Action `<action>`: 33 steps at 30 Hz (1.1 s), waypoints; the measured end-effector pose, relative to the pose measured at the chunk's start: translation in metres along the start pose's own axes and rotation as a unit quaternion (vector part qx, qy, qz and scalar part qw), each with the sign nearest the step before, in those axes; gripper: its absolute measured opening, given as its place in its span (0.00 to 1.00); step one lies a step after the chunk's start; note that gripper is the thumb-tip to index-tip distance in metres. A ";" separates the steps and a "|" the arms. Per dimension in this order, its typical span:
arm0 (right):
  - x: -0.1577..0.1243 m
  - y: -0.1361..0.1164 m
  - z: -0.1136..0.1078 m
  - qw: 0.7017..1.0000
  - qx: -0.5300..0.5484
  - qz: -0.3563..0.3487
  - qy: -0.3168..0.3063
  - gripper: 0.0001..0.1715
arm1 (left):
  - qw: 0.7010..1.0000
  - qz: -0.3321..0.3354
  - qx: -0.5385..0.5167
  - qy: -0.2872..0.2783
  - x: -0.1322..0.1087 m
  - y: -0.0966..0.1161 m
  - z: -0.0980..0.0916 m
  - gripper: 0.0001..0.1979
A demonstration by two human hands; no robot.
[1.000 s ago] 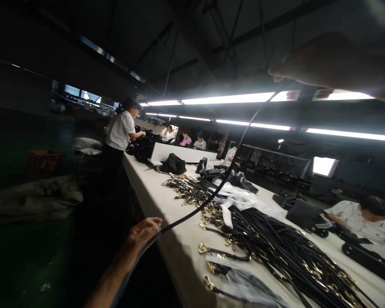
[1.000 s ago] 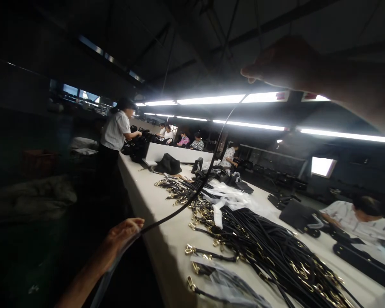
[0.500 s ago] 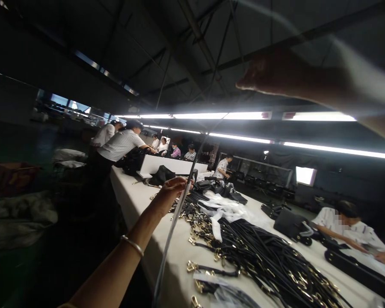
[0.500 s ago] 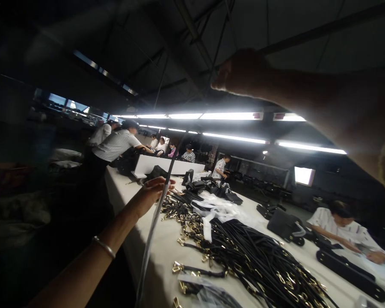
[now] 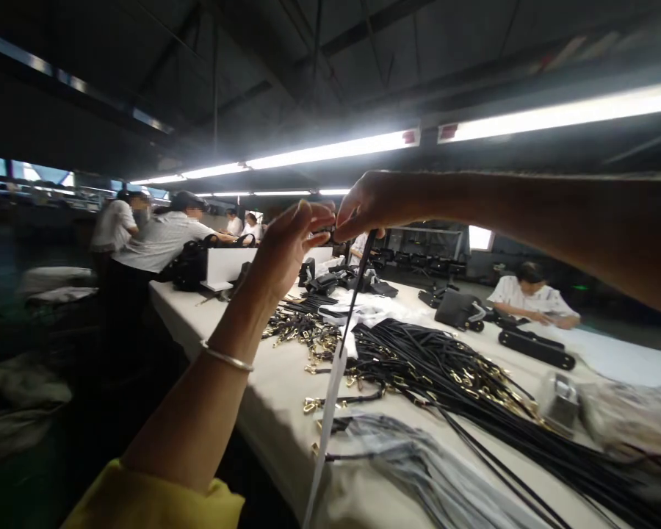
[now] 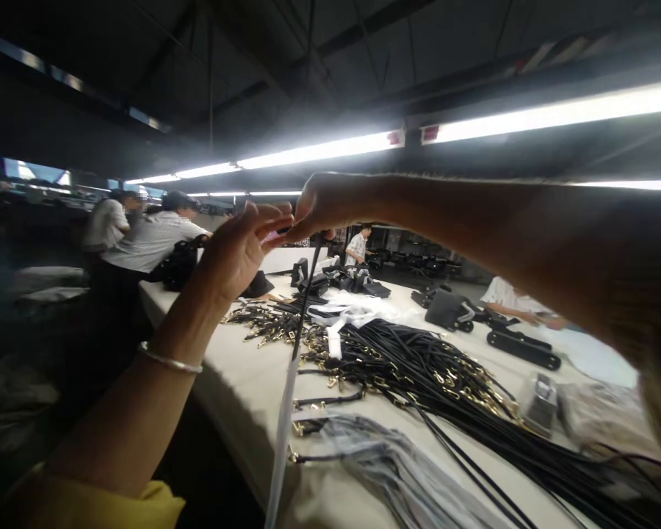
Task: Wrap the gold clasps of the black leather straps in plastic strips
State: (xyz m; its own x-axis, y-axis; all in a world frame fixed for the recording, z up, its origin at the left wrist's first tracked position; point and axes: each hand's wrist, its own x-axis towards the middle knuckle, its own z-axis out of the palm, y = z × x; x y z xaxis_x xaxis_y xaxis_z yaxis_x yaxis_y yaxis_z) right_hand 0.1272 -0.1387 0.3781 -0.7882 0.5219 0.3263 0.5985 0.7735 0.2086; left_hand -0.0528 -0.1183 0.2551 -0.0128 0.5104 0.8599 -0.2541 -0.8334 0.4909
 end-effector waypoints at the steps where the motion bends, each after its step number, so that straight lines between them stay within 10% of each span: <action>1: -0.003 0.012 -0.002 0.999 -0.002 0.031 0.022 0.33 | 0.998 -0.057 -0.007 -0.033 -0.020 -0.016 -0.002 0.20; 6: -0.014 0.068 -0.022 0.991 0.015 0.069 0.113 0.40 | 0.927 -0.334 -0.112 -0.131 -0.137 -0.101 0.000 0.24; 9: -0.016 0.087 -0.029 0.988 -0.013 0.039 0.148 0.45 | 0.911 -0.348 -0.200 -0.091 -0.161 -0.120 0.011 0.22; 21: -0.037 0.079 -0.014 0.994 -0.023 0.071 0.082 0.46 | 0.939 -0.287 -0.184 -0.037 -0.080 -0.088 0.053 0.17; 28: -0.057 0.060 -0.003 0.992 0.029 0.066 -0.100 0.42 | 0.983 -0.167 -0.077 -0.016 -0.007 -0.050 0.107 0.11; 33: -0.134 0.111 -0.011 0.953 0.160 0.249 0.061 0.35 | 0.936 -0.266 -0.091 -0.210 -0.079 -0.085 0.128 0.18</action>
State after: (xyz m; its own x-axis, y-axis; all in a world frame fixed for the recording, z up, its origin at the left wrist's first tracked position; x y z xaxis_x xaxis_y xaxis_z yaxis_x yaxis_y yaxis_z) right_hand 0.3011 -0.1269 0.3674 -0.3839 0.8221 0.4204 0.8043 0.5214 -0.2852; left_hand 0.0935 -0.1154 0.1633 0.5345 0.6826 0.4983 -0.2775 -0.4152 0.8664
